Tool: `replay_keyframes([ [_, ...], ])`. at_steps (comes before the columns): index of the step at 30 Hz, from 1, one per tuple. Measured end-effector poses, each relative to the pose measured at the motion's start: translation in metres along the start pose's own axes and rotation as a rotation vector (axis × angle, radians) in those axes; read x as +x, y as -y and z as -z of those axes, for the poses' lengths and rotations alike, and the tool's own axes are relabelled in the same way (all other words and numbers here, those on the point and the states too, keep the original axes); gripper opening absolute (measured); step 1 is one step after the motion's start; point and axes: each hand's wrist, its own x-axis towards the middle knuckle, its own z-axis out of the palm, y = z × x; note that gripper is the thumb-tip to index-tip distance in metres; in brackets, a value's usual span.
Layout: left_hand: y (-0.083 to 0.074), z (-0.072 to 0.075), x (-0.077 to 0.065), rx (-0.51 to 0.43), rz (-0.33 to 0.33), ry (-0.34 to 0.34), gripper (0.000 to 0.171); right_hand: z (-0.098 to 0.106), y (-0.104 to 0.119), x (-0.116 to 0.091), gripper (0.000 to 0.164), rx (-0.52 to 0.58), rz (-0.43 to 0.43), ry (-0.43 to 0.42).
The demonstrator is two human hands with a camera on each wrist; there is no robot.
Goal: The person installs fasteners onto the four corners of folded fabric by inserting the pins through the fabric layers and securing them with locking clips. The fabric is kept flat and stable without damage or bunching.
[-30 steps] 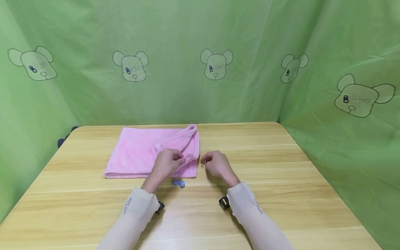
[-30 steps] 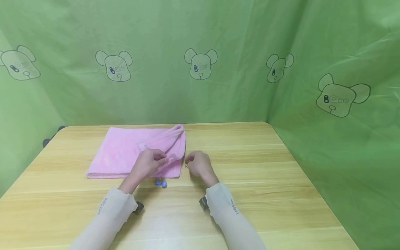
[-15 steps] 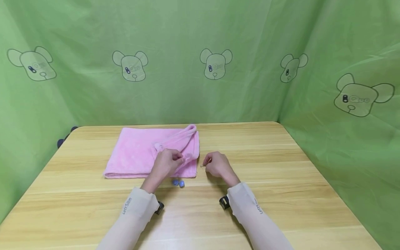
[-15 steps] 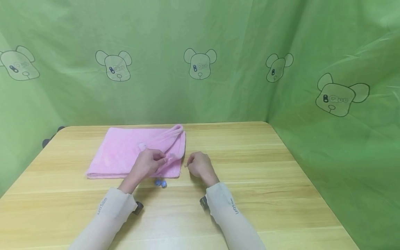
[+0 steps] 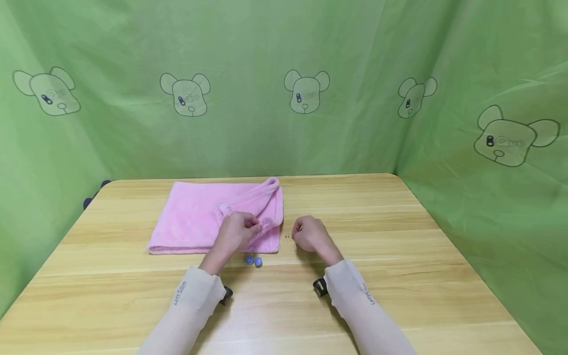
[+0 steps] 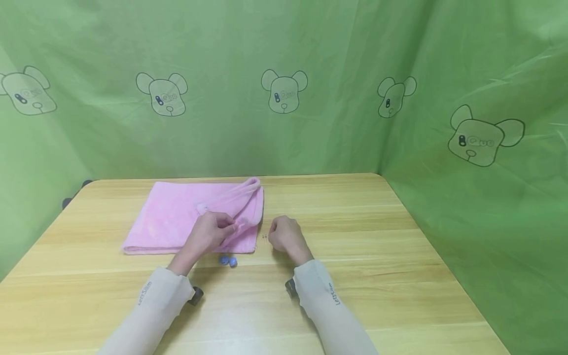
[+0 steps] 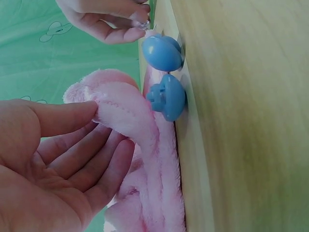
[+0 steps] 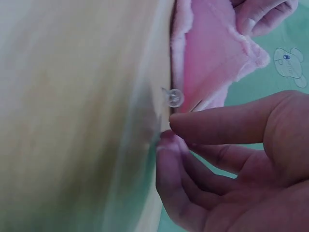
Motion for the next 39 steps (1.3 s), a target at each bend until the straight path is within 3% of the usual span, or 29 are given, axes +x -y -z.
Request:
replay_keyframes([
  [7, -0.001, 0.0, 0.0, 0.003, 0.011, 0.005, 0.004, 0.005, 0.003, 0.0, 0.004, 0.078, 0.058, 0.009],
  [12, 0.0, 0.0, 0.0, 0.005, -0.001, -0.012, 0.005, 0.005, 0.005, -0.001, 0.01, 0.225, 0.099, 0.075],
  [21, 0.0, 0.001, -0.001, -0.009, -0.019, -0.029, 0.006, -0.001, 0.014, -0.002, 0.014, 0.407, 0.134, 0.098],
  [39, 0.005, 0.002, 0.002, -0.011, -0.011, -0.046, 0.004, -0.003, 0.021, -0.005, 0.015, 0.509, 0.148, 0.137],
])
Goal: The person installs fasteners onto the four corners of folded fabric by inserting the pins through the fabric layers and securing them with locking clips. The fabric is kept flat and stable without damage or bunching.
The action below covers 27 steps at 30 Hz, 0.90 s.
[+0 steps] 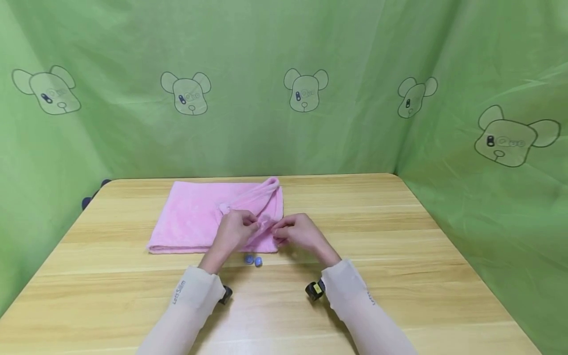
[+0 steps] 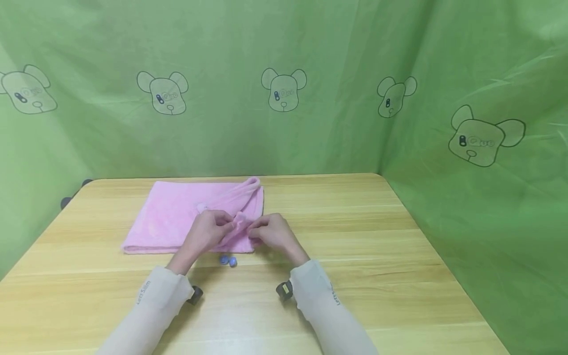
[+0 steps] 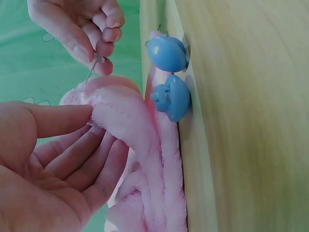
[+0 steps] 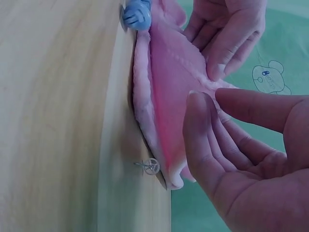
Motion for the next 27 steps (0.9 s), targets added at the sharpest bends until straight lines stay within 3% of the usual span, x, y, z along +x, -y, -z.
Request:
replay_keyframes([
  [10, -0.0024, 0.0023, -0.0008, -0.001, -0.017, 0.037, 0.004, -0.0041, -0.0003, 0.0002, 0.015, -0.001, -0.014, 0.013],
  [27, -0.0042, 0.0038, -0.0018, -0.018, 0.02, 0.087, 0.004, -0.0081, -0.0016, 0.0029, 0.013, -0.018, -0.019, 0.008],
])
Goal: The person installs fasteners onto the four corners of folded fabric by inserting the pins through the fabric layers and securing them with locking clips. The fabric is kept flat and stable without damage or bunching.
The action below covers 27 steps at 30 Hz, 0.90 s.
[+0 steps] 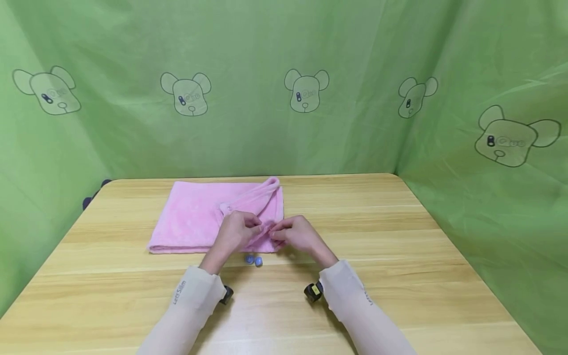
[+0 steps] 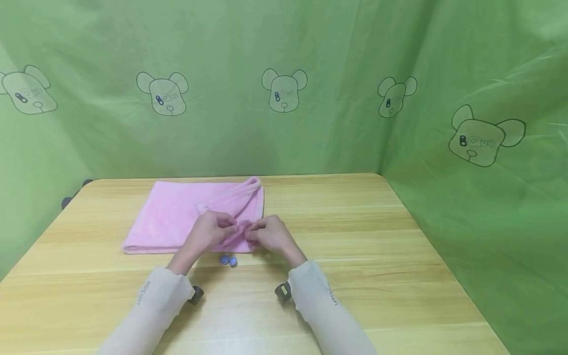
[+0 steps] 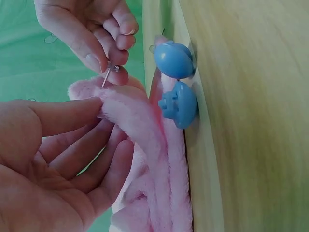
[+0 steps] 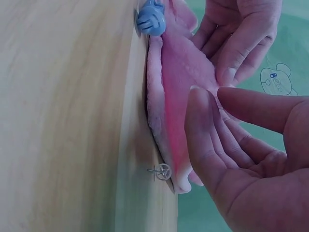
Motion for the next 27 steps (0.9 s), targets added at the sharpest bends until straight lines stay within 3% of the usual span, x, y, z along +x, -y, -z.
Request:
replay_keyframes([
  [4, -0.0007, -0.0003, -0.0001, -0.011, 0.017, 0.008, 0.004, -0.0011, 0.0, 0.0005, 0.013, 0.007, -0.005, 0.001],
  [9, -0.0028, -0.0015, -0.001, -0.099, 0.063, 0.023, 0.006, -0.0025, 0.0001, 0.0, 0.013, 0.018, -0.006, 0.002],
  [15, -0.0012, -0.0024, -0.0001, -0.087, 0.049, -0.031, 0.019, -0.003, 0.0004, -0.0004, 0.014, 0.024, 0.003, 0.003],
  [27, 0.0008, -0.0024, 0.0004, -0.045, -0.013, -0.092, 0.013, -0.0062, 0.0007, 0.0004, 0.01, 0.069, -0.015, 0.01],
])
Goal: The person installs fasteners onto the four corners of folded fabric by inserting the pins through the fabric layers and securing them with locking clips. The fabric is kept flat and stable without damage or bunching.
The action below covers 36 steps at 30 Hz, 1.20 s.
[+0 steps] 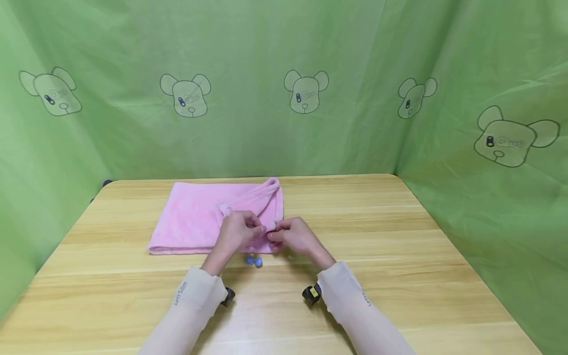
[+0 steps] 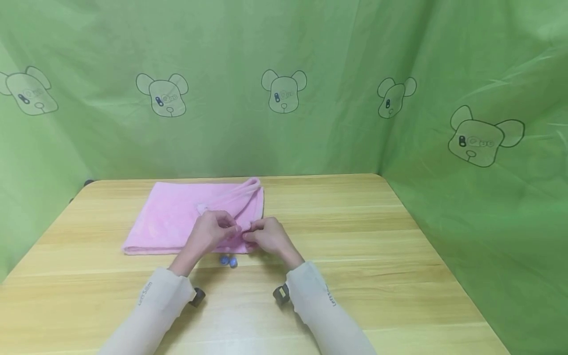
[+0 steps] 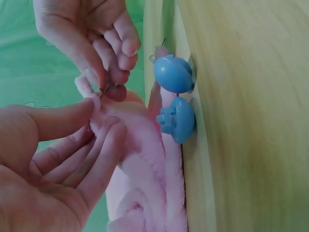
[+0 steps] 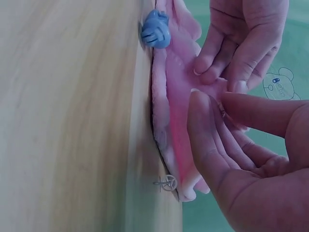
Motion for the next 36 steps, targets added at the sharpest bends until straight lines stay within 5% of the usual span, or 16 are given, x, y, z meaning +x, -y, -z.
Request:
replay_keyframes([
  [12, 0.0008, -0.0025, 0.0006, -0.004, -0.054, 0.017, 0.019, -0.0031, -0.0004, 0.0018, 0.034, 0.149, -0.049, 0.019],
  [24, -0.0042, -0.0011, -0.0013, 0.005, -0.028, 0.071, 0.02, -0.0068, 0.0005, 0.0008, 0.013, 0.236, -0.078, -0.029],
  [36, -0.0034, 0.0011, -0.0004, 0.006, -0.028, 0.067, 0.02, -0.0089, 0.0018, 0.0008, 0.016, 0.218, -0.1, -0.072],
])
